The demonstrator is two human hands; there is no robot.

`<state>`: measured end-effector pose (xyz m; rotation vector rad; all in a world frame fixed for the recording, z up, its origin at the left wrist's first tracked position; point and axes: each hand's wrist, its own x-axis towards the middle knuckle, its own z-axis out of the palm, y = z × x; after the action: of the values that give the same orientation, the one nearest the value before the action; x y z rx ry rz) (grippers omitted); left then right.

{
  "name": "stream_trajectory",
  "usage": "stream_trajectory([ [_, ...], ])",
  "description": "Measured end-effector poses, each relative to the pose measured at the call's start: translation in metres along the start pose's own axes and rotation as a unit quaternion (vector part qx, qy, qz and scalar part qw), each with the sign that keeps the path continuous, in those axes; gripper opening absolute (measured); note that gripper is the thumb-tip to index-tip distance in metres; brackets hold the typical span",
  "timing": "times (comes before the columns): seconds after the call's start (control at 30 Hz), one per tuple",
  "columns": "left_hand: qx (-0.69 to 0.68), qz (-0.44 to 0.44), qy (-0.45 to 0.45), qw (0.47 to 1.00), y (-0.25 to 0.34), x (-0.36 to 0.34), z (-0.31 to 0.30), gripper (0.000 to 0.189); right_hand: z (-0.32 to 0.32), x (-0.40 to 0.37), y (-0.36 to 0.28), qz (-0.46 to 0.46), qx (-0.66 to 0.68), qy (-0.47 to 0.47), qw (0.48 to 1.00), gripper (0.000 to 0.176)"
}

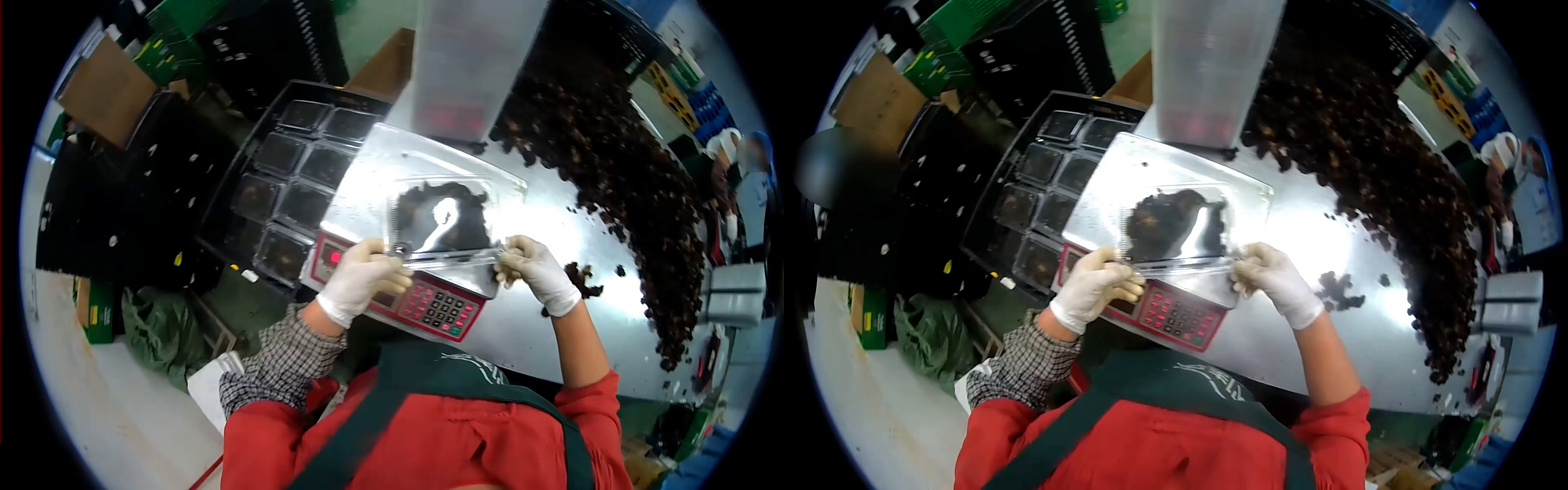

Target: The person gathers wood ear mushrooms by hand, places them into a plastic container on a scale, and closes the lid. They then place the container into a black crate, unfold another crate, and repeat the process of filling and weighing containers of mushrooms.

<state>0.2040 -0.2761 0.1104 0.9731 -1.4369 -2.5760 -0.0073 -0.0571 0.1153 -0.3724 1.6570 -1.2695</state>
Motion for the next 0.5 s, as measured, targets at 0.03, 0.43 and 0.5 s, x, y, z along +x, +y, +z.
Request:
stream_trajectory([
  [0.03,-0.009,-0.009,-0.004,1.000,-0.003,0.004,-0.004,0.028,0.000,0.003,0.007,0.020,0.081,-0.012,0.996,0.023],
  [0.43,-0.024,0.220,0.027,0.975,0.009,-0.026,-0.044,0.035,0.064,0.009,-0.041,-0.120,0.174,-0.062,0.975,0.012],
  [0.5,-0.149,0.291,0.084,0.941,0.014,-0.039,-0.052,0.046,0.100,0.018,-0.053,-0.141,0.169,-0.124,0.968,0.013],
])
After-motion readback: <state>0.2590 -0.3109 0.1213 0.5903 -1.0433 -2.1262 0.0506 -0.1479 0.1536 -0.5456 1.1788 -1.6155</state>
